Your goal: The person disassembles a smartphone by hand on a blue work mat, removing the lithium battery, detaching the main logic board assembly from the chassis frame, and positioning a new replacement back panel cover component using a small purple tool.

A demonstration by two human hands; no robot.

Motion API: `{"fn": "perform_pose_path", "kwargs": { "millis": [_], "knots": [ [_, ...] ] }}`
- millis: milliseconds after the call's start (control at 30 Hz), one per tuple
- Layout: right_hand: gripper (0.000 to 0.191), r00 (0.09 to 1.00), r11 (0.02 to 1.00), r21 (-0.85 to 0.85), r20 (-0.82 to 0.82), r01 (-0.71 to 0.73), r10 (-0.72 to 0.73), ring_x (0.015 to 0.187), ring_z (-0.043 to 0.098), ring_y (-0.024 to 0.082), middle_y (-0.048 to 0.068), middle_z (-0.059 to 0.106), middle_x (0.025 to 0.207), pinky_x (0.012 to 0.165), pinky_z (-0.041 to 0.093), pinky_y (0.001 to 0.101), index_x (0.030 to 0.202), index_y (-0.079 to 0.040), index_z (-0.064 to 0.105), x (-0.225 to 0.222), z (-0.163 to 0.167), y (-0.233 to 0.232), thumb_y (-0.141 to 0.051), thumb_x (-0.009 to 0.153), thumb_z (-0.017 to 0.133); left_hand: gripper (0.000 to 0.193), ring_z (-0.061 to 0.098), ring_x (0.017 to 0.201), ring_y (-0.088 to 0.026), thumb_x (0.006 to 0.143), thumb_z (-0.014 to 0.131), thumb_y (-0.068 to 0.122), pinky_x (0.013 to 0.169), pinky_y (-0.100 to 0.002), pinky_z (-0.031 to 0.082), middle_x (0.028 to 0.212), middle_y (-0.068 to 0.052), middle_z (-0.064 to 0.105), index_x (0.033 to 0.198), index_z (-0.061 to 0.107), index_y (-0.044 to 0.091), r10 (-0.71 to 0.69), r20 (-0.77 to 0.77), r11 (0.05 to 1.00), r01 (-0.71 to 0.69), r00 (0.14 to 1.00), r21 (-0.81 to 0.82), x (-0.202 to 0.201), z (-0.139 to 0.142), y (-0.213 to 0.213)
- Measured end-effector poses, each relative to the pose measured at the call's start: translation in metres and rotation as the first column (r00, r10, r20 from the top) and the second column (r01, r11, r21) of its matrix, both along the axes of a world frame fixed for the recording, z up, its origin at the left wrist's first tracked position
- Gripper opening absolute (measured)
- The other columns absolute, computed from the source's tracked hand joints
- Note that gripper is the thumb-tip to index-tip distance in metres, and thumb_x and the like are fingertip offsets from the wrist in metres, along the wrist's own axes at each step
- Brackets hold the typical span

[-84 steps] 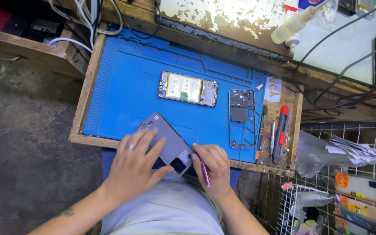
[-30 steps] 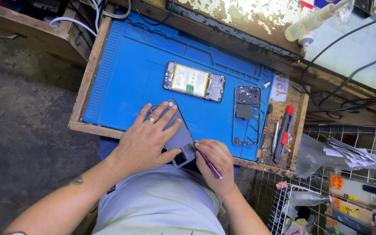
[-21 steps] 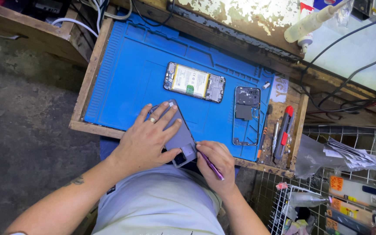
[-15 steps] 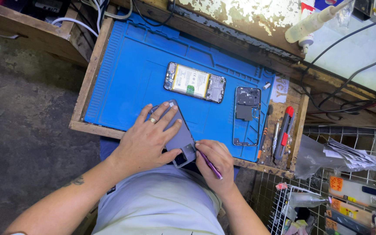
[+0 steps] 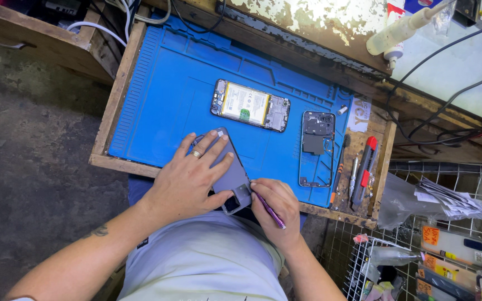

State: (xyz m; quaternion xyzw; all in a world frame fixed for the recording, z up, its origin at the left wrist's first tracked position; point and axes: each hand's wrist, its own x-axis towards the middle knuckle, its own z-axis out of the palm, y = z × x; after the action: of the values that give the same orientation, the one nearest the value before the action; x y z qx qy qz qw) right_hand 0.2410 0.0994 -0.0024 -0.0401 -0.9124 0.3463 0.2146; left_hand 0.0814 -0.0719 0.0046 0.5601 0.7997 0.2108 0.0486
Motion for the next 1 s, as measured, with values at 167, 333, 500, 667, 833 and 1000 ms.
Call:
{"fn": "perform_pose_path", "kwargs": {
  "millis": [167, 333, 500, 667, 833, 1000],
  "knots": [
    [0.02, 1.0, 1.0, -0.018, -0.003, 0.017, -0.017, 0.094, 0.072, 0.028, 0.014, 0.074, 0.106, 0.081, 0.054, 0.0357, 0.104, 0.0, 0.071, 0.0038, -0.0007, 0.0004, 0.002, 0.084, 0.074, 0.071, 0.039, 0.14, -0.042, 0.08, 0.068, 0.051, 0.113, -0.061, 0.027, 0.145, -0.027, 0.048, 0.129, 0.061, 0.0, 0.007, 0.006, 1.0, -0.007, 1.0, 0.003, 0.0005, -0.0004, 0.0009],
    [0.019, 1.0, 1.0, -0.015, -0.023, 0.019, -0.019, 0.092, 0.072, 0.028, 0.014, 0.074, 0.104, 0.081, 0.054, 0.0355, 0.101, -0.001, 0.071, 0.0033, -0.0016, 0.0002, 0.002, 0.083, 0.074, 0.071, 0.039, 0.14, -0.042, 0.08, 0.069, 0.051, 0.112, -0.061, 0.028, 0.146, -0.027, 0.048, 0.128, 0.061, 0.0, 0.006, -0.006, 1.0, -0.006, 1.0, 0.012, 0.0002, 0.0008, -0.0003],
    [0.019, 1.0, 1.0, 0.018, -0.021, 0.003, -0.003, 0.092, 0.072, 0.029, 0.014, 0.073, 0.103, 0.08, 0.053, 0.0367, 0.101, -0.001, 0.07, -0.0002, -0.0022, 0.0, 0.002, 0.083, 0.074, 0.071, 0.039, 0.14, -0.042, 0.08, 0.068, 0.052, 0.112, -0.061, 0.028, 0.146, -0.027, 0.048, 0.128, 0.061, 0.0, 0.007, 0.003, 1.0, -0.007, 1.0, 0.004, 0.0, 0.0008, 0.0005],
    [0.02, 0.999, 0.999, 0.026, -0.029, 0.026, -0.025, 0.093, 0.072, 0.029, 0.015, 0.074, 0.104, 0.081, 0.053, 0.0369, 0.103, 0.0, 0.07, 0.0015, -0.0029, -0.0011, 0.002, 0.084, 0.074, 0.072, 0.039, 0.14, -0.042, 0.08, 0.068, 0.052, 0.113, -0.061, 0.028, 0.145, -0.027, 0.048, 0.129, 0.061, 0.0, 0.01, -0.001, 1.0, -0.01, 1.0, 0.004, 0.0007, -0.0005, 0.0006],
    [0.018, 0.998, 0.999, -0.009, -0.037, 0.046, -0.047, 0.092, 0.072, 0.029, 0.015, 0.074, 0.103, 0.082, 0.055, 0.0358, 0.101, -0.001, 0.07, 0.004, -0.001, -0.0014, 0.002, 0.083, 0.073, 0.072, 0.039, 0.14, -0.042, 0.08, 0.068, 0.051, 0.113, -0.061, 0.028, 0.145, -0.028, 0.048, 0.129, 0.061, -0.001, 0.007, -0.008, 1.0, -0.007, 1.0, 0.011, 0.0002, 0.0, 0.0001],
    [0.018, 0.999, 1.0, 0.006, -0.029, 0.018, -0.018, 0.091, 0.072, 0.029, 0.014, 0.074, 0.102, 0.081, 0.054, 0.0363, 0.099, -0.001, 0.07, -0.0006, -0.0011, -0.0008, 0.002, 0.082, 0.073, 0.071, 0.039, 0.14, -0.042, 0.08, 0.068, 0.051, 0.113, -0.061, 0.027, 0.145, -0.028, 0.048, 0.129, 0.061, -0.001, 0.008, -0.003, 1.0, -0.008, 1.0, 0.019, -0.0001, -0.0003, -0.0008]
  ]
}}
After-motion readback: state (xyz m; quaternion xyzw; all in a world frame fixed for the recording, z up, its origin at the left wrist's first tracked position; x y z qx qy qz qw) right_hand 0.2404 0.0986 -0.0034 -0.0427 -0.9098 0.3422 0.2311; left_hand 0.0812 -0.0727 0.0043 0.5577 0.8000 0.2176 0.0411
